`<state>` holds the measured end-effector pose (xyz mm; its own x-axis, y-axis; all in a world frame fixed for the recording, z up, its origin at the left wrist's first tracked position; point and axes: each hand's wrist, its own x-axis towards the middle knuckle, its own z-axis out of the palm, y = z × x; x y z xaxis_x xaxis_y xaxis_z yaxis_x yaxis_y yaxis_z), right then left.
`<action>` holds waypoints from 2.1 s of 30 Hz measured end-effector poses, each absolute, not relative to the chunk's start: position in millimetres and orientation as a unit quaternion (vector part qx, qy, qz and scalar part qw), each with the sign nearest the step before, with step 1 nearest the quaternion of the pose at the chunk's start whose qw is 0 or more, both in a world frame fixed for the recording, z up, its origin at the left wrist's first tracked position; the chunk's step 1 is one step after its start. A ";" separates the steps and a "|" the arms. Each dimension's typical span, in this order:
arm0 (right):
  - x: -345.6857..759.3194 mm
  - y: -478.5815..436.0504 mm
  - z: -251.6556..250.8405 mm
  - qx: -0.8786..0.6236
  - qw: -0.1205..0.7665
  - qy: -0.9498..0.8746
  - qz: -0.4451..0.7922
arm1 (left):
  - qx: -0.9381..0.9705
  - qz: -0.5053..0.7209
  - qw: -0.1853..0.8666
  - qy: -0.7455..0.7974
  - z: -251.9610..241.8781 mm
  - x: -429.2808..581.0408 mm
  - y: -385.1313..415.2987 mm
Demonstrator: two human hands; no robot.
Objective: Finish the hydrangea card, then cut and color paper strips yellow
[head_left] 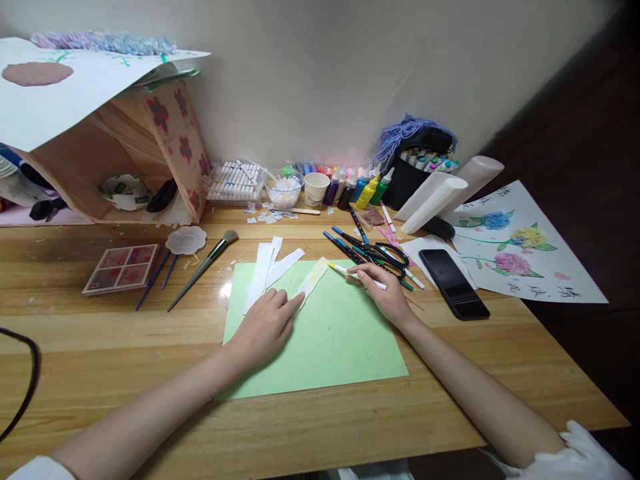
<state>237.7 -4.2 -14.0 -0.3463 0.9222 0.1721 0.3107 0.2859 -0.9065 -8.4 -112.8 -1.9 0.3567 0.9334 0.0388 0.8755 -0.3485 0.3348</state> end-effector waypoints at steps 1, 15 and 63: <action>238.0 -4.3 -14.5 -0.436 0.376 -0.709 0.407 | 0.813 0.112 0.129 0.556 -2.1 -8.6 -112.8; 241.3 -3.2 -13.8 -0.442 0.396 -0.701 0.395 | 0.806 0.138 0.128 0.560 -2.2 -9.9 -113.1; 227.9 -36.8 -3.5 -0.204 0.231 -0.890 0.337 | 0.722 0.243 0.195 0.619 1.4 -21.5 -106.3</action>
<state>227.9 -36.8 -3.5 -0.8102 0.5185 0.2733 0.2077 0.6900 -0.6934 -21.5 -106.3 1.4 0.1168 0.9871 0.1094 0.7983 -0.1589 0.5809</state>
